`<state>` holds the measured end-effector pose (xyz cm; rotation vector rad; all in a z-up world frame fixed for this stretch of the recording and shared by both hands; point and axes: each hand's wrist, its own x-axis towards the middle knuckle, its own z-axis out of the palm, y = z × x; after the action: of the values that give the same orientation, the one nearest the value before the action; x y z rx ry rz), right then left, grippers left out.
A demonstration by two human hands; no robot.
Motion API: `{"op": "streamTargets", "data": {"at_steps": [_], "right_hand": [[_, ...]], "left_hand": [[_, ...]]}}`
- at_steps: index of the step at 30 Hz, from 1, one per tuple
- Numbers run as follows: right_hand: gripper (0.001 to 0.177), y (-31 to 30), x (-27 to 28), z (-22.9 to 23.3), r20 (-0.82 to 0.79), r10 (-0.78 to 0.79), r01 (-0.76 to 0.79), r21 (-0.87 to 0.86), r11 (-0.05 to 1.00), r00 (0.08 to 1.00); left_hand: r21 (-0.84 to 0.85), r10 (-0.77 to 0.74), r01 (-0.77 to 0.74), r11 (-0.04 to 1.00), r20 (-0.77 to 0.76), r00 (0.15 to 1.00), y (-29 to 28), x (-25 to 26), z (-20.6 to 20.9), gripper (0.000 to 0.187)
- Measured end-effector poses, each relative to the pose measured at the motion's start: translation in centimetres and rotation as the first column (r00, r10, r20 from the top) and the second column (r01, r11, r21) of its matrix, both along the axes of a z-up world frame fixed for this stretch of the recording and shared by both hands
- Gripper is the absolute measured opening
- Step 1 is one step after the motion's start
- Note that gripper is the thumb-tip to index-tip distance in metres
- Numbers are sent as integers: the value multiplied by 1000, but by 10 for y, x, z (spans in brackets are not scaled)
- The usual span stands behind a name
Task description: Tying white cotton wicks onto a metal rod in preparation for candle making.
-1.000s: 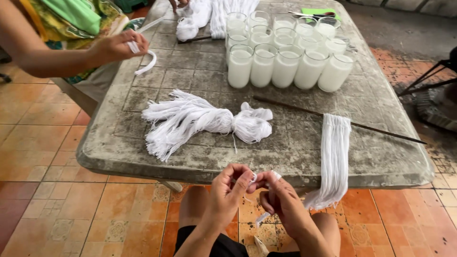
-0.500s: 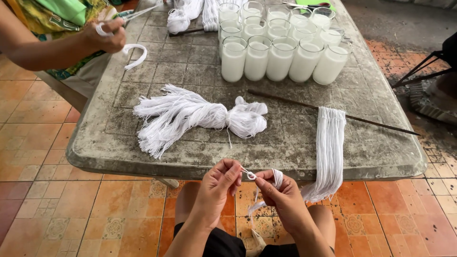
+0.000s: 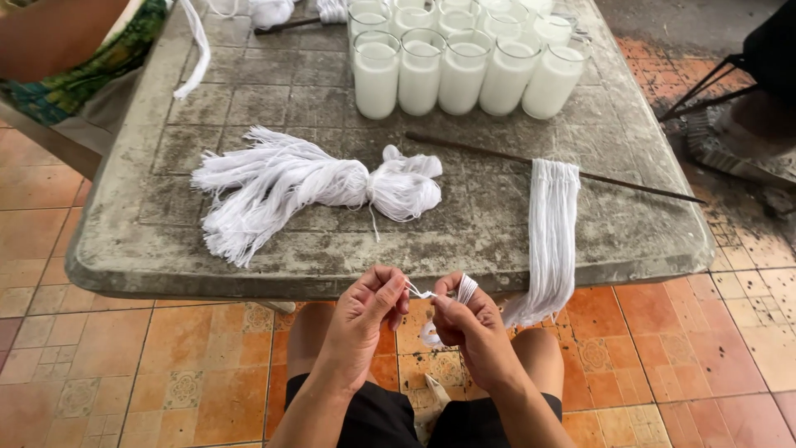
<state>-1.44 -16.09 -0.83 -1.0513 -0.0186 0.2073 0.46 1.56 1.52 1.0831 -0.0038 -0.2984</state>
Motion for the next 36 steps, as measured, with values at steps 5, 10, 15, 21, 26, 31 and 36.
{"op": "streamTargets", "data": {"at_steps": [5,10,15,21,26,31,36], "right_hand": [[10,-2,-2,-7,8,-116,116,-154,981,993],[16,-4,-1,-10,40,-194,197,-261,945,980],[20,-6,1,-3,80,-248,260,-384,886,965],[18,-14,-2,-16,108,-192,220,-418,882,975],[40,-19,8,0,199,-76,150,-393,907,977],[18,-10,15,18,257,-38,145,-410,900,966],[11,-7,24,19,246,-119,203,-353,913,962]], "left_hand": [[18,1,-1,1000,1,1000,-2,0,1,16],[30,-4,4,1000,4,1000,-5,0,1,15],[-48,-63,60,997,-48,997,-1,0,-4,13],[-16,-99,99,995,12,995,0,2,3,14],[289,-234,211,934,49,971,4,11,23,11],[356,-320,248,901,161,933,4,21,27,12],[357,-335,288,888,77,939,20,27,15,13]]}}
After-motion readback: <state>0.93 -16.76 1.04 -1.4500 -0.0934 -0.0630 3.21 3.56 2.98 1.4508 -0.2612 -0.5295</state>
